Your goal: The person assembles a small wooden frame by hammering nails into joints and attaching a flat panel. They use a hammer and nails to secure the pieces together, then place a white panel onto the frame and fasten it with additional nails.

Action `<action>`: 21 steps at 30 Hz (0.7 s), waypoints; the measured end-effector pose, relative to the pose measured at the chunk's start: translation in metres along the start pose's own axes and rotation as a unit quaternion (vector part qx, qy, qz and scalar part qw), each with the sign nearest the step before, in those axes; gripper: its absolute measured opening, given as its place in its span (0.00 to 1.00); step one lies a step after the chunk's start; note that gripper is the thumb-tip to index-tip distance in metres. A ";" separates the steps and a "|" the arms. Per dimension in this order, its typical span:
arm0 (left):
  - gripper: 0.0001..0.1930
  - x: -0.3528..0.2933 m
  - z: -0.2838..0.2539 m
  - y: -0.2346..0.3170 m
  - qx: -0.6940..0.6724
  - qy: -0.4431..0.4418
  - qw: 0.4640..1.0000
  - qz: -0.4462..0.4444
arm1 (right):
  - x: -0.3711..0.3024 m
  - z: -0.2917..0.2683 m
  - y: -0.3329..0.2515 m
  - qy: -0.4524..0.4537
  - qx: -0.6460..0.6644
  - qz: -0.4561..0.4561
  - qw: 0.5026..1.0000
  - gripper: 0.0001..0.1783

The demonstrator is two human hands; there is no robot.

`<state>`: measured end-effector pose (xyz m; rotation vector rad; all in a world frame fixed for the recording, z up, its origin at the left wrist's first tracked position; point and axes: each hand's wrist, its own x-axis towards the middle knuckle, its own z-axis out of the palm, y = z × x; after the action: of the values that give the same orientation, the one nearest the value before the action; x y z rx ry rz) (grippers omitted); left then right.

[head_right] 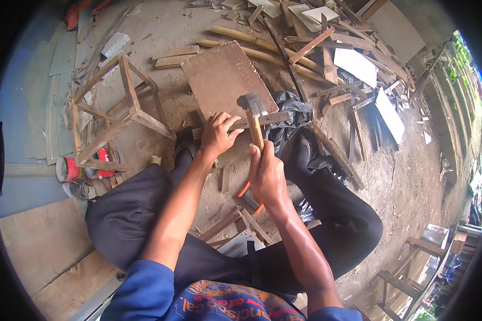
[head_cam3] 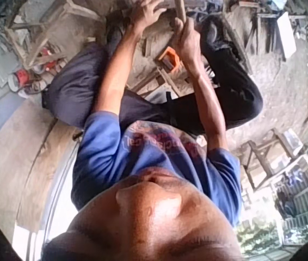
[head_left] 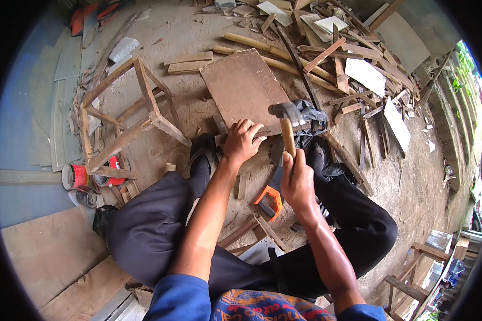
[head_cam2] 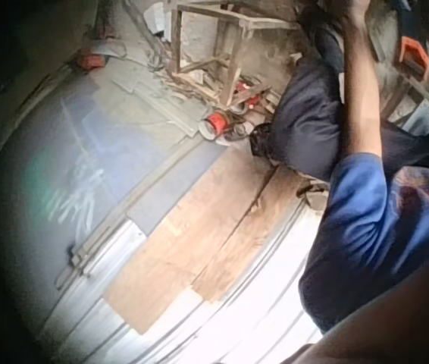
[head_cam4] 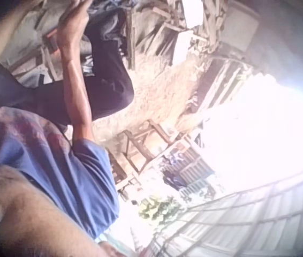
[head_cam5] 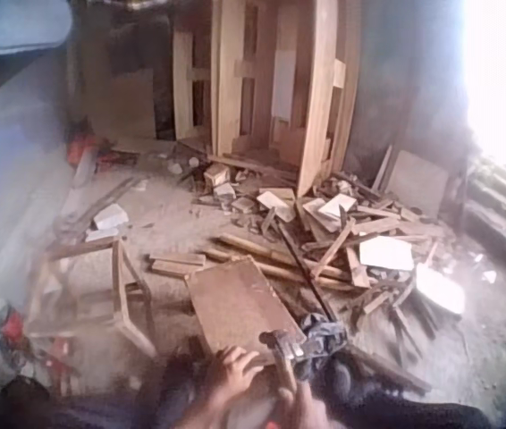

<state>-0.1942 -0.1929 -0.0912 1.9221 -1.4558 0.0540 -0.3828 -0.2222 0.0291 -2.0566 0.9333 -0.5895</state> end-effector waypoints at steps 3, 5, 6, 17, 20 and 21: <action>0.18 0.001 0.000 0.005 0.016 -0.015 1.000 0.013 | 0.000 0.008 0.033 -0.017 -0.075 0.005 0.997 0.12; 0.17 0.003 -0.002 0.002 0.027 -0.013 0.999 0.014 | 0.003 0.002 0.027 -0.015 -0.059 0.043 0.997 0.11; 0.18 0.005 -0.002 0.003 0.024 -0.006 1.000 0.011 | 0.005 -0.002 0.022 0.002 -0.045 0.026 0.999 0.11; 0.19 -0.001 0.005 -0.002 0.026 -0.015 0.999 0.016 | -0.003 -0.006 0.016 0.013 -0.036 -0.005 0.999 0.11; 0.18 -0.001 0.003 -0.004 0.022 -0.027 0.999 0.004 | -0.001 -0.005 0.003 0.066 0.006 -0.071 0.995 0.13; 0.18 0.002 0.005 0.002 0.026 -0.032 0.999 0.018 | -0.004 -0.001 0.020 0.062 0.011 -0.052 0.997 0.13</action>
<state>-0.1973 -0.1973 -0.0933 1.9551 -1.5442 0.0478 -0.3947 -0.2277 0.0137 -2.0770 0.8901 -0.7873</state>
